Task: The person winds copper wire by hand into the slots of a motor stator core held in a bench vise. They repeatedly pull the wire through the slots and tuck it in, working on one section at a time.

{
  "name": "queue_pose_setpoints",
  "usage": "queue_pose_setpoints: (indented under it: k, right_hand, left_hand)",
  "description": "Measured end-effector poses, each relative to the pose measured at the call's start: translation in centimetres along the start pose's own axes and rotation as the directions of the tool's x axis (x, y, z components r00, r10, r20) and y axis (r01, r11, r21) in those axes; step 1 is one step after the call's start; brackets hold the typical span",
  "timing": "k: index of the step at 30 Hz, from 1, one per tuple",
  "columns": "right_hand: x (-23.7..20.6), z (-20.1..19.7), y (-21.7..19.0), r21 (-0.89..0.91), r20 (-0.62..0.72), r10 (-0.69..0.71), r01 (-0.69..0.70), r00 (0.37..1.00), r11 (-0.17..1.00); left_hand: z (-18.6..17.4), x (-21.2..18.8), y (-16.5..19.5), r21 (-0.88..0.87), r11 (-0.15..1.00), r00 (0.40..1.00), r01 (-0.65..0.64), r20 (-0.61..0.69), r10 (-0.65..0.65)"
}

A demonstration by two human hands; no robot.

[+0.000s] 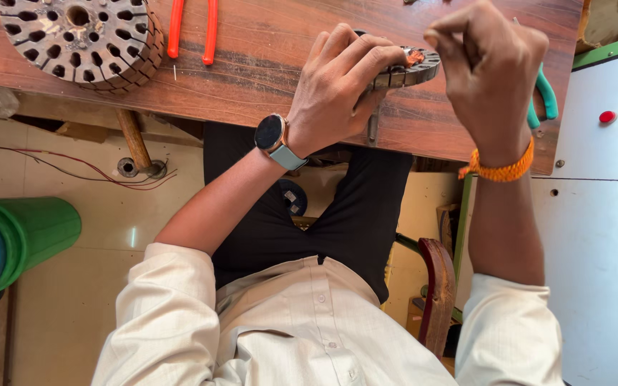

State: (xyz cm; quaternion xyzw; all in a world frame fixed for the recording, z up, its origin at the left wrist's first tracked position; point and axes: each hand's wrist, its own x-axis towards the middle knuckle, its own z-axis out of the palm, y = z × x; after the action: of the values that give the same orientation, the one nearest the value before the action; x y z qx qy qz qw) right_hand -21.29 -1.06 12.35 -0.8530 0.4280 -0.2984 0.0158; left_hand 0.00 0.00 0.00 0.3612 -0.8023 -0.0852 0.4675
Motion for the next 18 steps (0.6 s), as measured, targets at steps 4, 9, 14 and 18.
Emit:
queue_pose_setpoints:
  k: [4, 9, 14, 18]
  right_hand:
    - [2.5, -0.1, 0.0, -0.019, -0.042, -0.181, 0.18, 0.983, 0.983]
    - [3.8, 1.2, -1.1, 0.06, 0.0, -0.118, 0.117, 0.993, 0.991]
    - [3.6, 0.4, -3.3, 0.035, 0.007, -0.063, 0.062, 0.998, 0.997]
    - [1.8, -0.6, -5.4, 0.085, 0.091, 0.067, -0.075, 0.994, 0.994]
  left_hand:
    - [-1.8, 1.3, 0.5, -0.146, 0.989, 1.0, 0.014, 0.014, -0.012]
    - [-3.9, 3.0, -1.4, -0.899, 0.265, 0.934, 0.349, 0.313, -0.17]
    - [-3.9, 3.6, -1.7, -0.864, 0.261, 0.899, 0.43, 0.384, -0.21]
    - [-4.3, 4.0, -2.4, -0.901, 0.379, 0.976, 0.21, 0.218, -0.021]
